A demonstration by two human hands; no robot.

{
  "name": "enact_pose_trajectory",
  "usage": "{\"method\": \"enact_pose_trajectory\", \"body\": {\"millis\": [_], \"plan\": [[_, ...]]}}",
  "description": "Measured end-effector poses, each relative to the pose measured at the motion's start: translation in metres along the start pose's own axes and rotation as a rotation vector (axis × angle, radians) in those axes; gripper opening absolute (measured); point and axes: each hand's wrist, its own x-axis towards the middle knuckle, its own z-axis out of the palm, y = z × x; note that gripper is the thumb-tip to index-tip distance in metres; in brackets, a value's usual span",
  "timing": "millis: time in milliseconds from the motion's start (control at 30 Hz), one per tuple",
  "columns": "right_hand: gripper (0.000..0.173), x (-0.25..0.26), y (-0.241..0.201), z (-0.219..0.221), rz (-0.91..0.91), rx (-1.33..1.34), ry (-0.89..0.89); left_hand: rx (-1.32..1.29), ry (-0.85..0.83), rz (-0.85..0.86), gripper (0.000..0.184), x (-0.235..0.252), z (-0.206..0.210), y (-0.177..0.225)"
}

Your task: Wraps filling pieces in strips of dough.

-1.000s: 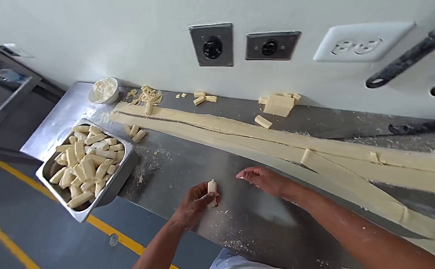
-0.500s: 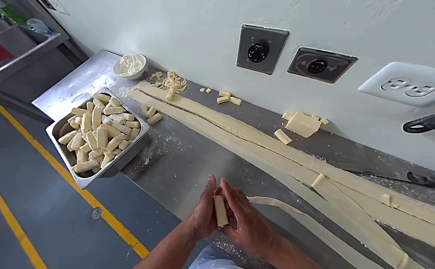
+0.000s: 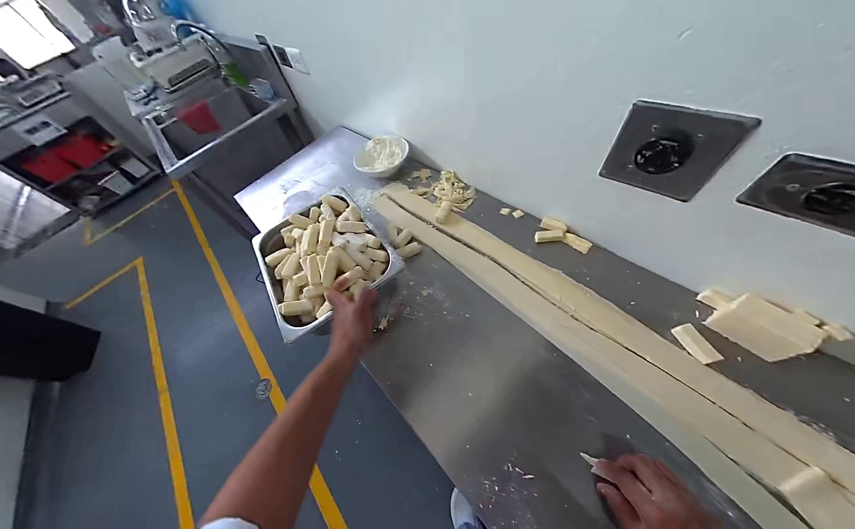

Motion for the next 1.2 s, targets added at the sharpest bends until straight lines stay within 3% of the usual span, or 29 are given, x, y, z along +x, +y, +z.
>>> {"method": "enact_pose_trajectory", "body": {"millis": [100,200,267,333,400,467,567,600,667,733,800,967,1033,1100,1200], "plan": [[0.023,0.004,0.009,0.012,-0.103,-0.101,0.086,0.256,0.289,0.083,0.083,0.052,-0.046,0.005],[0.025,0.015,0.012,0.022,-0.141,-0.154,0.219,0.530,0.283,0.085,0.092,0.076,-0.073,-0.019],[0.021,0.019,0.007,-0.004,0.042,0.011,0.015,0.648,0.211,0.116,0.087,0.071,-0.072,-0.031],[0.026,0.034,0.006,-0.044,0.329,0.220,-0.220,0.642,0.251,0.216,0.078,0.058,-0.064,-0.033],[0.022,0.045,0.012,-0.077,0.481,0.352,-0.253,0.555,0.273,0.383,0.065,0.035,-0.042,-0.037],[0.017,0.049,0.014,-0.105,0.524,0.415,-0.284,0.418,0.088,0.594,0.051,-0.009,0.001,-0.038],[0.018,0.053,0.009,-0.137,0.526,0.415,-0.295,0.103,-0.398,0.740,0.021,-0.082,0.096,-0.047],[0.018,0.055,0.006,-0.147,0.520,0.411,-0.295,-0.008,-0.592,0.695,0.018,-0.108,0.129,-0.047],[0.017,0.060,-0.005,-0.164,0.498,0.427,-0.317,-0.229,-0.968,0.477,0.031,-0.154,0.180,-0.038],[0.017,0.065,-0.015,-0.174,0.485,0.456,-0.293,-0.392,-1.163,0.241,0.045,-0.188,0.213,-0.024],[0.018,0.070,-0.021,-0.183,0.486,0.499,-0.288,-0.504,-1.237,0.044,0.038,-0.209,0.231,-0.012],[0.021,0.089,-0.019,-0.189,0.547,0.567,-0.353,-0.582,-1.256,-0.121,0.017,-0.234,0.231,-0.014],[0.025,0.095,-0.011,-0.174,0.595,0.632,-0.313,-0.629,-1.271,-0.239,0.019,-0.237,0.215,-0.006],[0.039,0.093,-0.002,-0.153,0.678,0.703,-0.292,-0.691,-1.166,-0.389,0.025,-0.232,0.199,0.010],[0.057,0.053,0.001,-0.130,0.703,0.854,-0.434,-0.712,-0.885,-0.483,0.030,-0.204,0.187,0.017]]}}
